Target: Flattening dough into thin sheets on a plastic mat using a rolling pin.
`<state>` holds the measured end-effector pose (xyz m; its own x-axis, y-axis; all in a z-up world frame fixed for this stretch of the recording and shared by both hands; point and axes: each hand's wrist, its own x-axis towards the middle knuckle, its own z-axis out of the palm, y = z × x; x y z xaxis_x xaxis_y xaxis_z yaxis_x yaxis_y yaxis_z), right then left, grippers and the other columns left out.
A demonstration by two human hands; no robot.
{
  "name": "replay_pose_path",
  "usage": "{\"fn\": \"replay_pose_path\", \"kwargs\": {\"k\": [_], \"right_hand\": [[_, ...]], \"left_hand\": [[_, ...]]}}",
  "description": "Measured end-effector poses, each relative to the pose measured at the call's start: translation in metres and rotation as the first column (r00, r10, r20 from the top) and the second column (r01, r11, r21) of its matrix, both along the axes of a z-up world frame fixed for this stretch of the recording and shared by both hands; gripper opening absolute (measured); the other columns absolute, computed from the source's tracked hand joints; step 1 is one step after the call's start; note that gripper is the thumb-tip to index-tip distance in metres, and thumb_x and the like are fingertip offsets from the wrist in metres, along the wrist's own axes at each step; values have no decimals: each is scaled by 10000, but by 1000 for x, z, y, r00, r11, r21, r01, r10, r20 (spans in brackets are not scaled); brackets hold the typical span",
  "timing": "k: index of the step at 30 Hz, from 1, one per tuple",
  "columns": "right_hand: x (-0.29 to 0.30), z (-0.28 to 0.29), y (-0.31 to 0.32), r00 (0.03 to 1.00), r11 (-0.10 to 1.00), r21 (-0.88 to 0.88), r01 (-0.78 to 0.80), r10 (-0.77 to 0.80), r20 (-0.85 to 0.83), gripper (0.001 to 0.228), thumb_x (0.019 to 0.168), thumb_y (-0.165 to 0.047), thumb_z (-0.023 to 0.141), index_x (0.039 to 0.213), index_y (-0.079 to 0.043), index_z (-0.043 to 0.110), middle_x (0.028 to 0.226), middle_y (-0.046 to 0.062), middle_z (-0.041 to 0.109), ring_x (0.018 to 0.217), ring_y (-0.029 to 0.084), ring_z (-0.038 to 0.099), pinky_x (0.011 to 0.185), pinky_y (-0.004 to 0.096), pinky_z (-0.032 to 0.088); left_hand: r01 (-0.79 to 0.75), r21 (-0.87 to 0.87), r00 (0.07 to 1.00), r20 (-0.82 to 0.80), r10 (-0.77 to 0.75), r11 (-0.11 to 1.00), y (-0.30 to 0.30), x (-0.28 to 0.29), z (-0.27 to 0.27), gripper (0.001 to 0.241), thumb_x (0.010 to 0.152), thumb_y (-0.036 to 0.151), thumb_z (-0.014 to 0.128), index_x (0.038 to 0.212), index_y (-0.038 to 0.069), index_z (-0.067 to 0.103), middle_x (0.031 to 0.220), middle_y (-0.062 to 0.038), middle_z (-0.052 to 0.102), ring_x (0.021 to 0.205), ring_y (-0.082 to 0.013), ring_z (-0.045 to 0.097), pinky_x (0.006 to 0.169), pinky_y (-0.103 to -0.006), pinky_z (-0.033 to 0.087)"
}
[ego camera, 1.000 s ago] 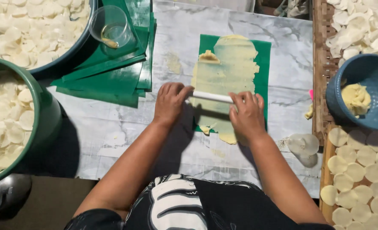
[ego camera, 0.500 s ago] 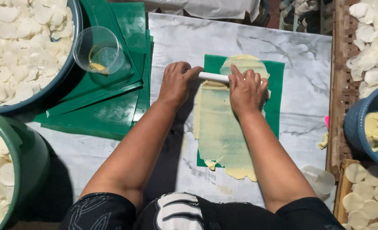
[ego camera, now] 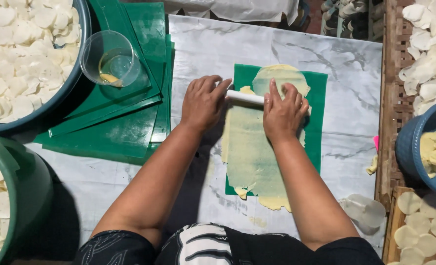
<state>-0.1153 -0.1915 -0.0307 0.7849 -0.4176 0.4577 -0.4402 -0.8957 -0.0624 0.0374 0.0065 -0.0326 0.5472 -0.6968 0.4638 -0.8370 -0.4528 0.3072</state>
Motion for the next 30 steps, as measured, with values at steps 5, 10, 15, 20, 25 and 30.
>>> {"fn": "replay_pose_path", "kwargs": {"k": [5,10,15,20,25,30], "right_hand": [[16,28,7,968,984,167,61,-17,-251,501,1135,-348,357,1562,-143,521,1712,187,256,1581,310,212,1162,712,49],[29,37,1,949,978,197,74,-8,-314,587,1129,-379,337,1620,-63,397,1721,205,208,1604,292,113,1190,726,-4],[-5,31,21,952,970,243,15,60,-299,573,1144,-347,284,1643,-66,306,1724,194,184,1601,309,142,1224,644,28],[31,26,-2,943,973,224,62,16,-333,589,1121,-363,298,1647,-101,342,1724,142,165,1596,282,100,1203,681,4],[47,35,-10,935,966,242,92,0,-356,601,1114,-352,334,1676,-149,265,1722,118,54,1587,268,16,1208,674,-18],[-17,23,26,955,989,147,-19,62,-291,672,1101,-445,352,1638,-42,307,1711,149,245,1575,287,231,1237,514,179]], "left_hand": [[-78,233,970,-207,127,969,-14,-7,39,505,1112,405,327,1504,169,541,1637,-142,404,1517,-334,352,1154,-463,349],[-118,290,965,-192,178,950,-21,-1,32,531,1115,388,323,1534,122,514,1605,-186,441,1494,-388,371,1137,-466,368],[-74,351,953,-249,169,933,2,-29,39,566,1127,407,293,1635,158,321,1716,-126,243,1582,-330,199,1229,-451,232],[-157,253,963,-176,205,955,-25,4,4,545,1100,400,342,1577,154,435,1674,-113,319,1551,-338,261,1183,-461,306],[-185,337,932,-237,273,923,-39,16,7,608,1081,407,272,1630,150,309,1709,-94,172,1579,-306,114,1241,-461,208],[-145,320,955,-201,217,936,7,-39,23,600,1109,413,282,1658,172,249,1735,-54,143,1603,-263,124,1268,-443,177]]}}
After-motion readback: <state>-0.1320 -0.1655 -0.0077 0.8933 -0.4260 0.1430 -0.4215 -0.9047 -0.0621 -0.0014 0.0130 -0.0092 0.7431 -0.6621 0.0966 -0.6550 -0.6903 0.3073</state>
